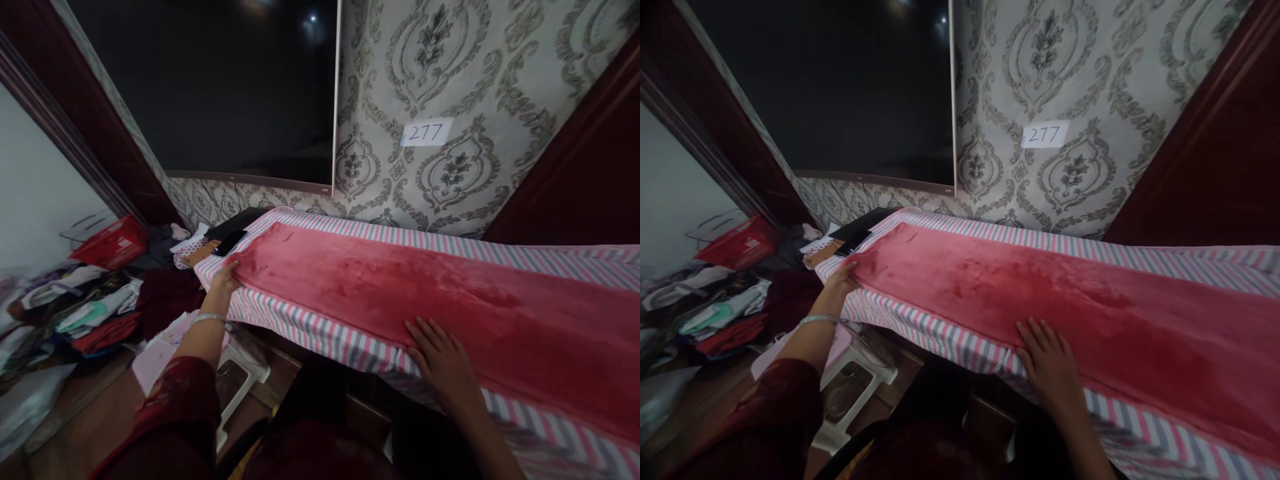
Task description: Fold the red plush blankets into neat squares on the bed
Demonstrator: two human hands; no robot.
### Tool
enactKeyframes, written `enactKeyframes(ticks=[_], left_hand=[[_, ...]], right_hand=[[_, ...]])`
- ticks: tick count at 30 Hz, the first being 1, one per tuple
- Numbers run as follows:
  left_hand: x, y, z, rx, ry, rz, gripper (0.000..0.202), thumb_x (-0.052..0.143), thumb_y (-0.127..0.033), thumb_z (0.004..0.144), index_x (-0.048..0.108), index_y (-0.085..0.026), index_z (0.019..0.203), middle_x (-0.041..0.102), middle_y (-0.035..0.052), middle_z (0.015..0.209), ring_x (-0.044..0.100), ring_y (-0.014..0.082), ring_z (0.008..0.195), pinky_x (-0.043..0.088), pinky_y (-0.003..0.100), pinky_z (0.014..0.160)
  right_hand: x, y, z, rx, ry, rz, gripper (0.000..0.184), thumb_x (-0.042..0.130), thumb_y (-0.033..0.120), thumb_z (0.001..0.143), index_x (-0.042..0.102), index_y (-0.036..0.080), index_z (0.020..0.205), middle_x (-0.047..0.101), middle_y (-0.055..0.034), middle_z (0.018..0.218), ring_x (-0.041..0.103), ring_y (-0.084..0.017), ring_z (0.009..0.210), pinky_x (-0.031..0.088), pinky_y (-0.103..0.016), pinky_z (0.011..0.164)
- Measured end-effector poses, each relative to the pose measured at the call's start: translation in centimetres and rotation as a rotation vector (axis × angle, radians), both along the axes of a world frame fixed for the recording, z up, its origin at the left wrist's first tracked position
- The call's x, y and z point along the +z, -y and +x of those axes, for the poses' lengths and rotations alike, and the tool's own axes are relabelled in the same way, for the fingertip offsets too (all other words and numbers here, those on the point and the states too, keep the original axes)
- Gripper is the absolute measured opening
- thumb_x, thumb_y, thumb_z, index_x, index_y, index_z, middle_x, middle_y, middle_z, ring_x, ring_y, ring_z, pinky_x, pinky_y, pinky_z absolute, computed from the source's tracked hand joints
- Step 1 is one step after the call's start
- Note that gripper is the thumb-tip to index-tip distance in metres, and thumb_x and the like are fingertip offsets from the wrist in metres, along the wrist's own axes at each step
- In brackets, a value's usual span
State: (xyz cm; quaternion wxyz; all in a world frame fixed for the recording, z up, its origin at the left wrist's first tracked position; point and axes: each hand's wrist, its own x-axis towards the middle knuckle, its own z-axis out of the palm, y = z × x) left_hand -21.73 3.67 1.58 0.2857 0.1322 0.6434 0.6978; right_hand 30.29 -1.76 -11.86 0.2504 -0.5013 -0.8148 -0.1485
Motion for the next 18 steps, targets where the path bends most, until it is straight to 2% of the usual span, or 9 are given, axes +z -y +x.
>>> enactKeyframes(ticks=[3, 7, 9, 12, 15, 18], left_hand=[[1.5, -0.9, 1.1, -0.034, -0.091, -0.003, 0.014, 0.06, -0.005, 0.072, 0.065, -0.016, 0.08, 0.064, 0.0039, 0.062, 0.072, 0.0232, 0.075, 0.063, 0.036, 0.071], [4.0, -4.2, 4.2, -0.102, -0.303, 0.023, 0.02, 0.058, -0.008, 0.075, 0.068, -0.013, 0.091, 0.062, 0.0, 0.064, 0.068, 0.0188, 0.072, 0.059, 0.031, 0.073], [5.5, -6.4, 6.9, -0.201, -0.441, 0.032, 0.022, 0.059, -0.009, 0.076, 0.069, -0.012, 0.094, 0.064, -0.0002, 0.067, 0.068, 0.0187, 0.073, 0.057, 0.032, 0.076], [7.1, -8.9, 12.4, -0.389, -0.682, 0.051, 0.019, 0.061, -0.01, 0.078, 0.071, -0.012, 0.093, 0.07, 0.0018, 0.079, 0.068, 0.02, 0.085, 0.053, 0.033, 0.086], [6.7, -8.7, 19.0, -0.592, -0.912, 0.072, 0.013, 0.061, -0.013, 0.082, 0.07, -0.014, 0.091, 0.074, 0.0047, 0.09, 0.067, 0.0215, 0.093, 0.05, 0.034, 0.092], [3.8, -5.5, 24.6, -0.806, -1.092, 0.079, 0.016, 0.062, -0.009, 0.077, 0.07, -0.017, 0.088, 0.075, 0.0066, 0.091, 0.068, 0.0243, 0.093, 0.049, 0.036, 0.091]], right_hand=[[0.0, 0.0, 0.0, -0.001, 0.001, -0.01, 0.047, 0.039, 0.036, 0.103, 0.065, 0.024, 0.139, 0.062, -0.0095, 0.147, 0.054, -0.031, 0.136, 0.044, -0.053, 0.108], [-0.1, -0.1, -0.1, -0.004, 0.003, -0.018, 0.047, 0.039, 0.036, 0.103, 0.064, 0.025, 0.141, 0.06, -0.009, 0.148, 0.054, -0.03, 0.137, 0.043, -0.053, 0.109], [-0.2, -0.2, -0.1, -0.005, 0.002, -0.012, 0.047, 0.039, 0.036, 0.103, 0.065, 0.024, 0.14, 0.062, -0.0096, 0.147, 0.055, -0.031, 0.135, 0.043, -0.053, 0.108], [-0.4, -0.4, -0.2, -0.012, -0.008, -0.021, 0.046, 0.04, 0.037, 0.103, 0.065, 0.026, 0.14, 0.062, -0.0094, 0.146, 0.055, -0.031, 0.135, 0.043, -0.054, 0.108], [-0.3, -0.4, -0.4, -0.021, -0.023, -0.047, 0.046, 0.042, 0.037, 0.102, 0.063, 0.028, 0.142, 0.06, -0.0083, 0.149, 0.053, -0.03, 0.137, 0.041, -0.054, 0.11], [0.1, -0.3, -0.7, -0.027, -0.038, -0.073, 0.045, 0.044, 0.035, 0.102, 0.062, 0.028, 0.143, 0.059, -0.0075, 0.149, 0.051, -0.03, 0.139, 0.039, -0.054, 0.112]])
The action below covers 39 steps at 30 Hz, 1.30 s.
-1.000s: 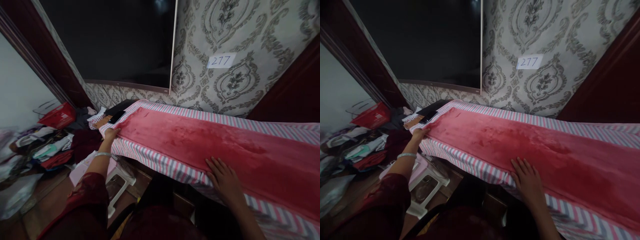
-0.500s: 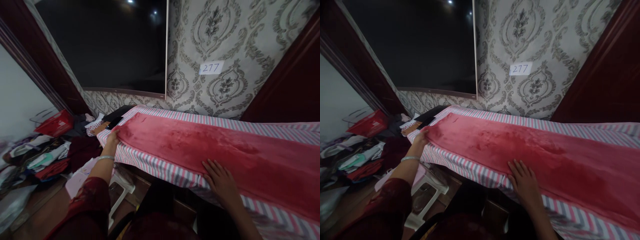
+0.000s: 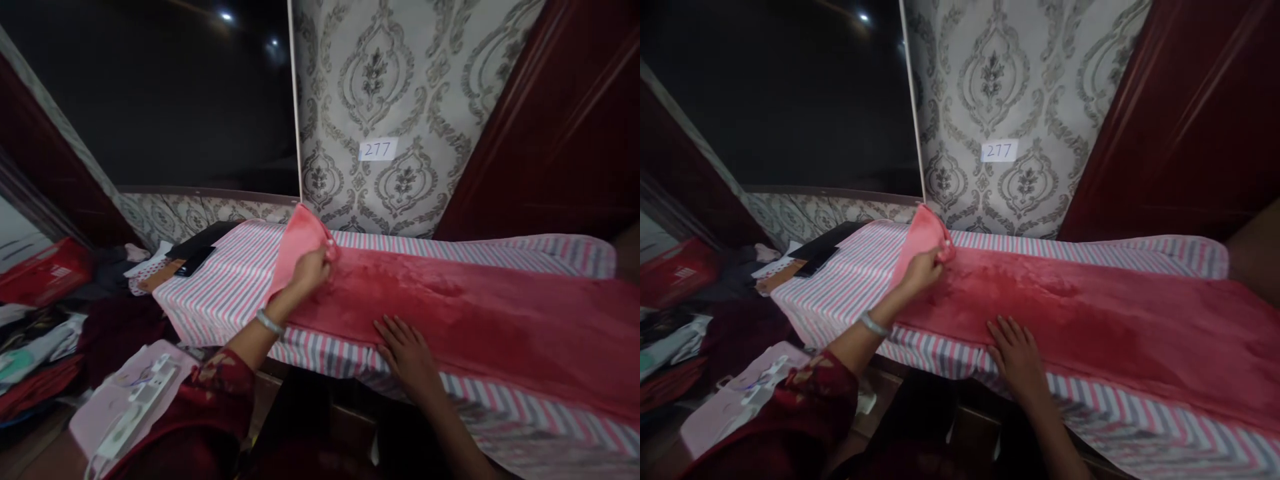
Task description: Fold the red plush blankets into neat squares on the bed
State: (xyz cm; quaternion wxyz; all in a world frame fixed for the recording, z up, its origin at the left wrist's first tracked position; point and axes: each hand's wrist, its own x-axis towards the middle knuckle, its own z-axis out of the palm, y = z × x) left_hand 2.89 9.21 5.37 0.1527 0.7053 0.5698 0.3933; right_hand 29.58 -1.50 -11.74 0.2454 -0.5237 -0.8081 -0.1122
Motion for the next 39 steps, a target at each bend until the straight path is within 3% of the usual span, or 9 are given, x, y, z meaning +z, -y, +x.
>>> enactKeyframes(ticks=[2, 5, 9, 13, 19, 22, 28, 32, 39], left_hand=[[-2.8, 2.7, 2.2, -0.118, -0.097, -0.022, 0.019, 0.063, -0.005, 0.071, 0.069, -0.019, 0.084, 0.075, 0.0068, 0.089, 0.068, 0.0247, 0.09, 0.05, 0.035, 0.088], [-6.6, 5.6, 3.0, -0.251, -0.279, 0.007, 0.026, 0.059, -0.004, 0.073, 0.069, -0.018, 0.092, 0.075, 0.0088, 0.093, 0.069, 0.0252, 0.093, 0.051, 0.035, 0.088], [-9.2, 6.1, 2.0, -0.247, -0.366, 0.132, 0.036, 0.052, -0.005, 0.077, 0.068, -0.017, 0.107, 0.074, 0.0113, 0.103, 0.069, 0.0252, 0.098, 0.053, 0.036, 0.088], [-9.7, 5.4, 1.5, -0.203, -0.257, 0.227, 0.04, 0.051, -0.005, 0.078, 0.067, -0.018, 0.112, 0.075, 0.0099, 0.106, 0.07, 0.0239, 0.099, 0.055, 0.036, 0.088], [-9.8, 5.7, 1.5, -0.188, -0.207, 0.28, 0.04, 0.05, -0.003, 0.076, 0.067, -0.018, 0.109, 0.076, 0.0079, 0.101, 0.071, 0.0221, 0.094, 0.057, 0.035, 0.085], [-10.1, 6.1, 1.4, -0.175, -0.228, 0.335, 0.041, 0.051, -0.002, 0.074, 0.067, -0.019, 0.107, 0.076, 0.0076, 0.101, 0.072, 0.0219, 0.093, 0.059, 0.034, 0.083], [-11.6, 7.1, 1.0, -0.175, -0.275, 0.561, 0.047, 0.052, -0.001, 0.073, 0.064, -0.019, 0.115, 0.076, 0.0104, 0.11, 0.072, 0.0238, 0.103, 0.061, 0.038, 0.089], [-12.4, 7.4, 1.0, -0.167, -0.339, 0.634, 0.046, 0.053, -0.002, 0.074, 0.064, -0.019, 0.116, 0.076, 0.0111, 0.112, 0.073, 0.0247, 0.104, 0.062, 0.041, 0.093], [-10.9, 7.5, 1.8, -0.164, -0.372, 0.664, 0.049, 0.05, -0.003, 0.073, 0.063, -0.016, 0.118, 0.077, 0.0128, 0.114, 0.073, 0.0258, 0.107, 0.062, 0.04, 0.092]], right_hand=[[0.3, 0.2, -0.2, -0.002, -0.017, -0.019, 0.045, 0.046, 0.035, 0.101, 0.062, 0.029, 0.143, 0.058, -0.0077, 0.15, 0.05, -0.03, 0.141, 0.038, -0.054, 0.113], [0.7, 0.2, -0.2, 0.01, -0.071, -0.062, 0.045, 0.048, 0.036, 0.101, 0.061, 0.03, 0.143, 0.057, -0.0077, 0.151, 0.049, -0.03, 0.142, 0.038, -0.055, 0.114], [1.8, -0.9, 0.4, 0.025, -0.279, -0.121, 0.042, 0.045, 0.04, 0.101, 0.068, 0.028, 0.134, 0.068, -0.0102, 0.137, 0.06, -0.03, 0.131, 0.041, -0.058, 0.111], [4.3, -4.4, 0.0, 0.092, -0.691, -0.22, 0.046, 0.053, 0.046, 0.095, 0.07, 0.022, 0.13, 0.072, -0.0134, 0.13, 0.066, -0.03, 0.121, 0.049, -0.051, 0.107], [8.2, -12.0, -3.3, 0.051, -1.278, -0.845, 0.055, 0.058, 0.034, 0.095, 0.05, 0.022, 0.148, 0.075, -0.0114, 0.115, 0.074, -0.019, 0.082, 0.061, -0.034, 0.075], [9.3, -15.1, -5.1, -0.001, -1.409, -0.983, 0.054, 0.053, 0.029, 0.099, 0.042, 0.024, 0.152, 0.074, -0.0093, 0.107, 0.071, -0.014, 0.072, 0.061, -0.031, 0.073], [10.0, -20.2, -7.7, 0.02, -1.408, -0.997, 0.043, 0.052, 0.03, 0.1, 0.052, 0.025, 0.142, 0.075, -0.0038, 0.094, 0.065, -0.012, 0.062, 0.057, -0.026, 0.062], [9.6, -23.5, -8.9, -0.012, -1.435, -0.918, 0.053, 0.058, 0.031, 0.095, 0.048, 0.026, 0.147, 0.075, -0.0049, 0.1, 0.067, -0.015, 0.069, 0.056, -0.025, 0.06], [9.0, -27.4, -9.3, -0.046, -1.462, -0.694, 0.072, 0.065, 0.022, 0.084, 0.045, 0.021, 0.153, 0.075, -0.0021, 0.092, 0.068, -0.016, 0.072, 0.058, -0.027, 0.066]])
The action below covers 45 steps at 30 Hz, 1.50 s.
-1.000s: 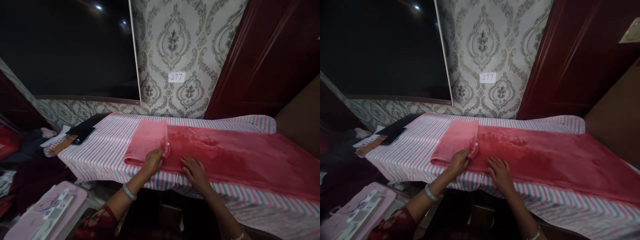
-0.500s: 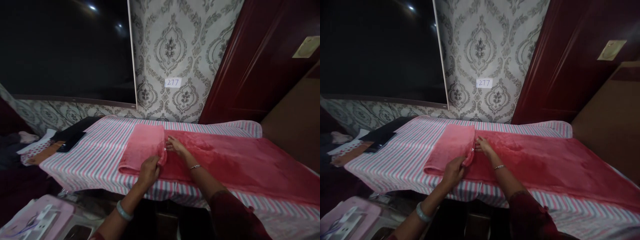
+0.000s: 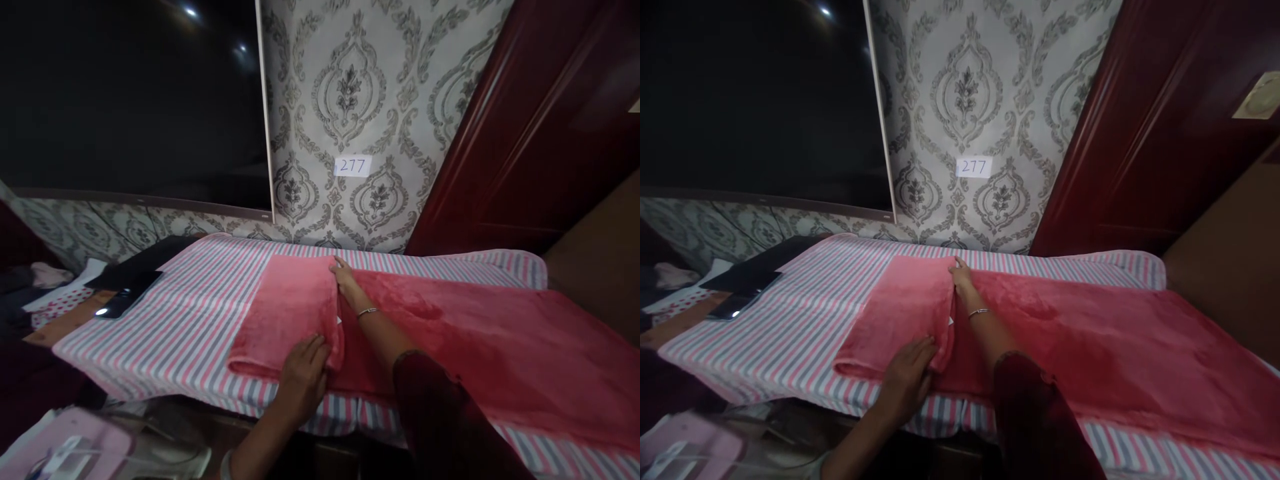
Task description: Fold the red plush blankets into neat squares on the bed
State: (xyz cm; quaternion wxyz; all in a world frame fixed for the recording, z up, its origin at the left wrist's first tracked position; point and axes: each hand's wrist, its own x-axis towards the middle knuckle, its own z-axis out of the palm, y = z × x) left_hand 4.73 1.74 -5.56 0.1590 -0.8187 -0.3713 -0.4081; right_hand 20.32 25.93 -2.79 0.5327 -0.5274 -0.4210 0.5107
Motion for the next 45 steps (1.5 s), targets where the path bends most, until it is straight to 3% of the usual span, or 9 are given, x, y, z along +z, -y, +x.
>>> enactKeyframes(ticks=[4, 8, 13, 20, 27, 33, 37, 41, 45], left_hand=[[0.0, 0.0, 1.5, -0.047, -0.005, -0.033, 0.053, 0.05, -0.004, 0.07, 0.064, -0.016, 0.119, 0.076, 0.0138, 0.117, 0.072, 0.0263, 0.109, 0.062, 0.041, 0.094], [-1.5, 0.1, 3.0, -0.06, -0.058, -0.116, 0.049, 0.053, -0.006, 0.072, 0.067, -0.017, 0.118, 0.076, 0.0143, 0.117, 0.07, 0.028, 0.112, 0.059, 0.045, 0.098], [-2.9, 0.1, 3.2, -0.062, -0.076, -0.177, 0.051, 0.055, -0.007, 0.074, 0.067, -0.016, 0.123, 0.073, 0.0158, 0.124, 0.066, 0.0298, 0.119, 0.056, 0.049, 0.104], [-3.0, 0.3, 3.3, -0.052, -0.058, -0.169, 0.05, 0.055, -0.006, 0.076, 0.067, -0.015, 0.124, 0.073, 0.016, 0.125, 0.065, 0.0298, 0.122, 0.055, 0.049, 0.104], [-3.1, 0.0, 3.5, -0.067, -0.086, -0.298, 0.05, 0.054, -0.006, 0.08, 0.067, -0.016, 0.127, 0.069, 0.0175, 0.132, 0.061, 0.0317, 0.129, 0.05, 0.055, 0.11], [-2.0, 1.7, 3.8, -0.119, -0.094, -0.405, 0.052, 0.055, -0.009, 0.085, 0.061, -0.016, 0.136, 0.063, 0.019, 0.141, 0.056, 0.0321, 0.136, 0.046, 0.057, 0.114], [0.8, 2.0, 2.2, -0.2, -0.097, -0.392, 0.041, 0.048, -0.018, 0.096, 0.063, -0.018, 0.134, 0.067, 0.0134, 0.138, 0.059, 0.0252, 0.133, 0.043, 0.051, 0.118], [3.8, -0.1, -1.2, 0.152, -0.093, -0.435, 0.041, 0.043, -0.024, 0.1, 0.064, -0.013, 0.133, 0.065, 0.0178, 0.14, 0.054, 0.0324, 0.138, 0.033, 0.059, 0.121], [3.1, -0.8, -3.9, 0.5, -0.159, -0.56, 0.055, 0.056, -0.04, 0.096, 0.059, -0.01, 0.142, 0.046, 0.0268, 0.156, 0.037, 0.0494, 0.147, 0.028, 0.074, 0.115]], right_hand=[[-0.6, -0.2, 2.7, -0.1, 0.086, 0.053, 0.073, 0.063, 0.02, 0.079, 0.049, 0.017, 0.15, 0.075, -0.0035, 0.095, 0.071, -0.019, 0.083, 0.059, -0.03, 0.077], [-1.8, 0.7, 4.8, -0.136, 0.176, 0.046, 0.07, 0.063, 0.017, 0.076, 0.053, 0.011, 0.146, 0.075, -0.0118, 0.115, 0.071, -0.021, 0.099, 0.057, -0.032, 0.09], [-2.5, 0.9, 5.0, -0.113, 0.245, 0.053, 0.065, 0.061, 0.016, 0.081, 0.053, 0.014, 0.145, 0.072, -0.0143, 0.127, 0.07, -0.021, 0.109, 0.054, -0.033, 0.097], [-1.8, 1.4, 5.1, -0.068, 0.341, 0.077, 0.065, 0.057, 0.021, 0.088, 0.046, 0.011, 0.15, 0.065, -0.0182, 0.139, 0.068, -0.021, 0.116, 0.054, -0.033, 0.098], [-1.6, 3.5, 5.0, -0.048, 0.529, 0.151, 0.07, 0.061, 0.013, 0.081, 0.047, 0.017, 0.15, 0.063, -0.0104, 0.143, 0.063, -0.021, 0.123, 0.047, -0.036, 0.109], [-0.2, 4.9, 5.1, -0.068, 0.698, 0.16, 0.063, 0.059, 0.016, 0.084, 0.052, 0.009, 0.146, 0.063, -0.0174, 0.141, 0.056, -0.03, 0.132, 0.042, -0.043, 0.115], [1.0, 6.8, 3.5, -0.001, 0.934, 0.294, 0.071, 0.06, 0.027, 0.089, 0.042, 0.008, 0.155, 0.043, -0.0191, 0.16, 0.033, -0.032, 0.151, 0.024, -0.045, 0.125], [0.5, 10.2, 1.6, 0.119, 1.252, 0.363, 0.074, 0.054, 0.046, 0.097, 0.034, 0.014, 0.16, 0.029, -0.0181, 0.168, 0.017, -0.035, 0.157, 0.019, -0.053, 0.125], [-1.7, 13.1, 1.3, 0.204, 1.387, 0.288, 0.071, 0.049, 0.052, 0.1, 0.037, 0.017, 0.16, 0.025, -0.0192, 0.169, 0.016, -0.035, 0.158, 0.019, -0.056, 0.124]])
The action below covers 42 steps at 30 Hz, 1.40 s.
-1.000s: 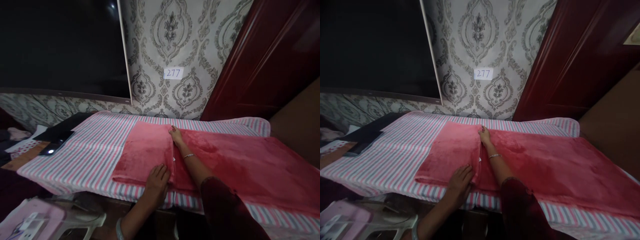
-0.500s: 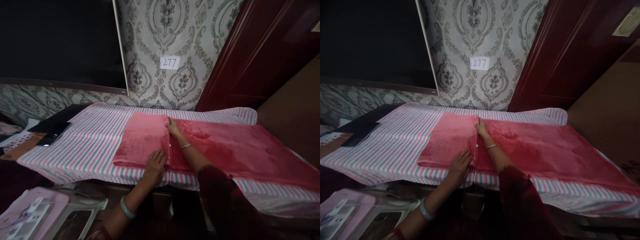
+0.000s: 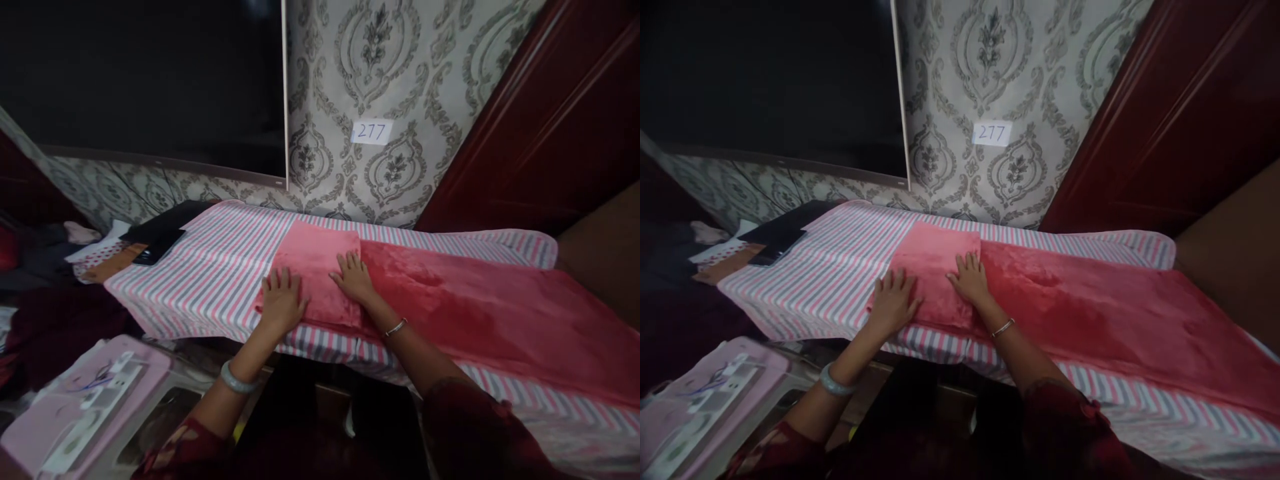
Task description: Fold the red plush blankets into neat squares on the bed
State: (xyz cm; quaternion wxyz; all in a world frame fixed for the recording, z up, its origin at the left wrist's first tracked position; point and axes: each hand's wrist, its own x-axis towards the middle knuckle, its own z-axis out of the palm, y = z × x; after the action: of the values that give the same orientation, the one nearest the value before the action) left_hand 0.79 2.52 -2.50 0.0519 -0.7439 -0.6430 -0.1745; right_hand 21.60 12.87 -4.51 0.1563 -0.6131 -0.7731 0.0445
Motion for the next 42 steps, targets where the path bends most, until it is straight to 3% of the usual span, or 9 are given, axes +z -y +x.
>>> enactKeyframes(ticks=[4, 7, 11, 17, 20, 26, 36, 39, 42], left_hand=[[-3.0, 1.1, -0.6, 0.012, -0.059, -0.001, 0.057, 0.051, -0.043, 0.099, 0.054, -0.016, 0.149, 0.041, 0.0233, 0.16, 0.032, 0.0465, 0.151, 0.026, 0.071, 0.117], [-3.7, 1.5, -0.8, 0.002, -0.063, 0.006, 0.057, 0.049, -0.044, 0.099, 0.054, -0.016, 0.149, 0.042, 0.0238, 0.16, 0.033, 0.047, 0.15, 0.027, 0.072, 0.116], [-1.7, -0.1, -1.6, -0.034, -0.013, -0.082, 0.057, 0.045, -0.045, 0.1, 0.054, -0.015, 0.148, 0.046, 0.0227, 0.158, 0.037, 0.0448, 0.148, 0.03, 0.069, 0.116], [1.9, -6.0, -1.6, -0.129, -0.031, -0.174, 0.061, 0.041, -0.04, 0.102, 0.039, -0.011, 0.156, 0.034, 0.0215, 0.165, 0.025, 0.0328, 0.156, 0.02, 0.061, 0.124], [1.0, -7.7, -1.2, -0.149, -0.092, -0.213, 0.067, 0.047, -0.042, 0.1, 0.034, -0.012, 0.159, 0.024, 0.0221, 0.169, 0.018, 0.0348, 0.158, 0.015, 0.066, 0.124], [-1.3, -7.8, -1.3, -0.138, -0.165, -0.202, 0.071, 0.041, -0.047, 0.102, 0.027, -0.012, 0.162, 0.018, 0.0205, 0.17, 0.014, 0.034, 0.159, 0.012, 0.067, 0.124], [-1.4, -8.8, -1.6, -0.139, -0.177, -0.187, 0.07, 0.038, -0.051, 0.102, 0.028, -0.018, 0.163, 0.019, 0.0167, 0.171, 0.016, 0.0336, 0.159, 0.015, 0.066, 0.124], [-0.9, -9.2, -2.2, -0.157, -0.105, -0.222, 0.069, 0.046, -0.049, 0.099, 0.033, -0.021, 0.161, 0.02, 0.0154, 0.171, 0.016, 0.0333, 0.159, 0.018, 0.065, 0.124], [0.0, -9.7, -3.7, -0.092, 0.051, -0.213, 0.068, 0.059, -0.043, 0.093, 0.043, -0.021, 0.156, 0.024, 0.0156, 0.17, 0.021, 0.0333, 0.158, 0.027, 0.056, 0.123]], right_hand=[[-1.6, 0.7, 0.5, -0.007, 0.036, 0.018, 0.068, 0.047, 0.051, 0.102, 0.036, 0.018, 0.16, 0.024, -0.0184, 0.17, 0.017, -0.033, 0.158, 0.021, -0.055, 0.123], [-1.6, 0.5, 0.5, -0.003, 0.041, 0.017, 0.068, 0.046, 0.052, 0.102, 0.037, 0.018, 0.16, 0.024, -0.0178, 0.17, 0.018, -0.032, 0.158, 0.022, -0.055, 0.123], [-0.3, 0.4, 0.2, -0.022, 0.054, -0.057, 0.067, 0.044, 0.052, 0.103, 0.036, 0.018, 0.16, 0.024, -0.0192, 0.169, 0.017, -0.034, 0.158, 0.018, -0.061, 0.122], [1.4, 1.4, -1.4, 0.004, 0.052, -0.019, 0.072, 0.051, 0.058, 0.099, 0.037, 0.025, 0.161, 0.023, -0.0161, 0.17, 0.013, -0.038, 0.158, 0.01, -0.062, 0.124], [0.6, 2.2, -1.9, 0.024, 0.057, -0.018, 0.071, 0.053, 0.058, 0.098, 0.037, 0.029, 0.161, 0.024, -0.0125, 0.171, 0.016, -0.038, 0.157, 0.012, -0.061, 0.123], [-0.4, 2.6, -1.8, 0.028, 0.076, 0.009, 0.069, 0.05, 0.058, 0.1, 0.036, 0.03, 0.162, 0.022, -0.0109, 0.172, 0.015, -0.036, 0.158, 0.012, -0.058, 0.124], [0.1, 2.4, -1.9, 0.021, 0.115, -0.035, 0.071, 0.038, 0.062, 0.103, 0.028, 0.03, 0.164, 0.016, -0.0099, 0.173, 0.011, -0.037, 0.159, 0.01, -0.057, 0.124], [0.5, 2.2, -1.9, 0.029, 0.122, -0.048, 0.073, 0.04, 0.063, 0.102, 0.027, 0.03, 0.165, 0.015, -0.0104, 0.173, 0.011, -0.036, 0.159, 0.011, -0.056, 0.124], [1.2, 2.1, -1.6, 0.047, 0.131, -0.11, 0.072, 0.04, 0.063, 0.102, 0.026, 0.03, 0.165, 0.015, -0.0104, 0.173, 0.011, -0.034, 0.159, 0.013, -0.056, 0.124]])
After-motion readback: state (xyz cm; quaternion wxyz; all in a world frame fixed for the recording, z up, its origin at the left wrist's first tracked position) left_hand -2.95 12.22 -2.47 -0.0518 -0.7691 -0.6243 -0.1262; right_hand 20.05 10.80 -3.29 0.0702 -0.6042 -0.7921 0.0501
